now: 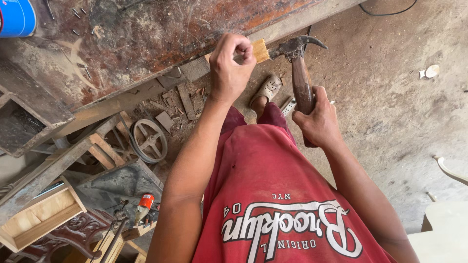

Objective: The person hammers nails into a small wooden block, then uses an angle grinder to smooth a long wooden plank. The person continues hammering nails into the block and briefly uses a chisel on the plank.

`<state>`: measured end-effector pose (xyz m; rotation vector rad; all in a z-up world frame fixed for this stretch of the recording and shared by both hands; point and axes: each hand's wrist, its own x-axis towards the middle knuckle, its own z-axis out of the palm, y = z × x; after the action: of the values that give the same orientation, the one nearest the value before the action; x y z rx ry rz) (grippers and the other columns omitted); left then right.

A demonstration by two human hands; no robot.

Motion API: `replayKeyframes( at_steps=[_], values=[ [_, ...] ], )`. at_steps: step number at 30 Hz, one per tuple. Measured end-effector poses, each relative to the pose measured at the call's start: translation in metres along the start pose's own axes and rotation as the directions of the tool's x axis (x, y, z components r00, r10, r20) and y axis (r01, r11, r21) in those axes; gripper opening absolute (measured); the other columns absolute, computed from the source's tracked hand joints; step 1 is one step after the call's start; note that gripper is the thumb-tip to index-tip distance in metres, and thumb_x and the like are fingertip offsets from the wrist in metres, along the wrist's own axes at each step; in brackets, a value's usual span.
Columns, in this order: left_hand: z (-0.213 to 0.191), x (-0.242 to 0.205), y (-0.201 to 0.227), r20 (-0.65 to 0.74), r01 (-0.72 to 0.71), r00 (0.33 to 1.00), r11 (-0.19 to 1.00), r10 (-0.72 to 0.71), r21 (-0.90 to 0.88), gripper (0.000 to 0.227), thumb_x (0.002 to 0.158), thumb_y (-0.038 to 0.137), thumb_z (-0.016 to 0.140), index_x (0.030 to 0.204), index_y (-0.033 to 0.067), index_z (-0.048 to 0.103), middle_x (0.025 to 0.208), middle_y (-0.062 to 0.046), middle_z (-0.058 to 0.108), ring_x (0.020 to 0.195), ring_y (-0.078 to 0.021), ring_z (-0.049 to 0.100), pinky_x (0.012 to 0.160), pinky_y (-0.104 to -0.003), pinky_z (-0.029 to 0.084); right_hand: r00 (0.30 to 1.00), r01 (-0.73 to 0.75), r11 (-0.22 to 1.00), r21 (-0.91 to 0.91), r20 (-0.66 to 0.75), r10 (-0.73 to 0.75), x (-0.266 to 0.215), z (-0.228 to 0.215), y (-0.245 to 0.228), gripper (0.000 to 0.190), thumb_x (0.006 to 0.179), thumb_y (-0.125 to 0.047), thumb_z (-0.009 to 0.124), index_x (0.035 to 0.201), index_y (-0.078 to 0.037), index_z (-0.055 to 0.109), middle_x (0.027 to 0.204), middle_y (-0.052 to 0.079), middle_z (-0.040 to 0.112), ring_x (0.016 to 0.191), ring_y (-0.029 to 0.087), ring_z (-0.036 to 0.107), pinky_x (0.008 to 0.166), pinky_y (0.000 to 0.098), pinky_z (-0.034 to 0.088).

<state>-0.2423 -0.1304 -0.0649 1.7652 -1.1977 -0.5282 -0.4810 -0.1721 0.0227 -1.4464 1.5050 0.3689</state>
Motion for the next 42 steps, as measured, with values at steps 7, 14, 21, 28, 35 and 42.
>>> replayKeyframes(
  at_steps=[7,14,21,28,35,42],
  values=[
    [-0.02,0.012,0.005,0.097,0.036,0.995,0.994,-0.026,-0.101,0.007,0.099,0.009,0.072,0.102,0.0034,0.074,0.098,-0.008,0.075,0.079,-0.014,0.075,0.065,-0.026,0.064,0.999,-0.049,0.999,0.02,0.021,0.048,0.001,0.0,-0.004,0.064,0.079,-0.011,0.072,0.136,-0.002,0.045,0.096,0.021,0.07,0.079,0.03,0.071,0.07,0.0443,0.06],
    [-0.033,0.02,-0.001,0.038,-0.134,0.989,0.984,0.14,-0.116,0.013,0.104,0.016,0.069,0.102,0.0028,0.069,0.107,-0.014,0.076,0.096,-0.0215,0.077,0.08,-0.031,0.067,0.999,-0.033,0.999,-0.002,-0.017,0.033,-0.001,0.0,-0.006,0.066,0.077,-0.01,0.073,0.137,-0.002,0.047,0.095,0.018,0.07,0.08,0.027,0.071,0.071,0.0431,0.059],
    [-0.025,0.022,0.004,0.16,0.278,0.954,0.947,-0.252,-0.162,0.024,0.102,0.017,0.065,0.115,0.0025,0.052,0.081,-0.006,0.075,0.073,-0.0116,0.076,0.056,-0.025,0.061,0.999,-0.002,1.0,-0.024,-0.051,0.001,-0.002,0.001,-0.008,0.063,0.077,-0.011,0.073,0.135,-0.002,0.049,0.093,0.017,0.071,0.079,0.026,0.072,0.072,0.0419,0.058],
    [0.0,0.006,-0.003,0.019,-0.117,0.993,0.991,0.118,-0.057,0.015,0.102,0.009,0.066,0.118,0.0074,0.069,0.092,-0.01,0.075,0.078,-0.0142,0.073,0.063,-0.023,0.063,0.995,0.048,0.998,-0.03,-0.085,-0.051,-0.004,0.0,-0.006,0.058,0.078,-0.01,0.074,0.13,0.0,0.051,0.093,0.017,0.072,0.082,0.025,0.072,0.075,0.0413,0.057],
    [0.002,0.003,-0.002,-0.001,0.136,0.99,0.966,-0.14,-0.221,0.042,0.1,0.019,0.065,0.136,0.0019,0.051,0.092,-0.003,0.075,0.083,-0.0115,0.073,0.068,-0.024,0.062,0.999,-0.042,0.998,-0.04,-0.037,0.04,-0.003,0.0,-0.005,0.061,0.078,-0.009,0.072,0.134,-0.001,0.048,0.094,0.017,0.07,0.078,0.025,0.071,0.069,0.0414,0.06],
    [0.008,0.002,0.001,-0.026,-0.041,0.999,0.991,0.038,-0.125,0.008,0.098,0.018,0.074,0.105,0.0137,0.073,0.095,-0.004,0.077,0.086,-0.0139,0.074,0.071,-0.025,0.064,0.998,-0.001,0.998,-0.056,-0.061,-0.003,-0.003,0.003,0.001,0.064,0.077,-0.011,0.073,0.135,0.0,0.048,0.095,0.019,0.072,0.08,0.028,0.073,0.073,0.0425,0.059]
  ],
)
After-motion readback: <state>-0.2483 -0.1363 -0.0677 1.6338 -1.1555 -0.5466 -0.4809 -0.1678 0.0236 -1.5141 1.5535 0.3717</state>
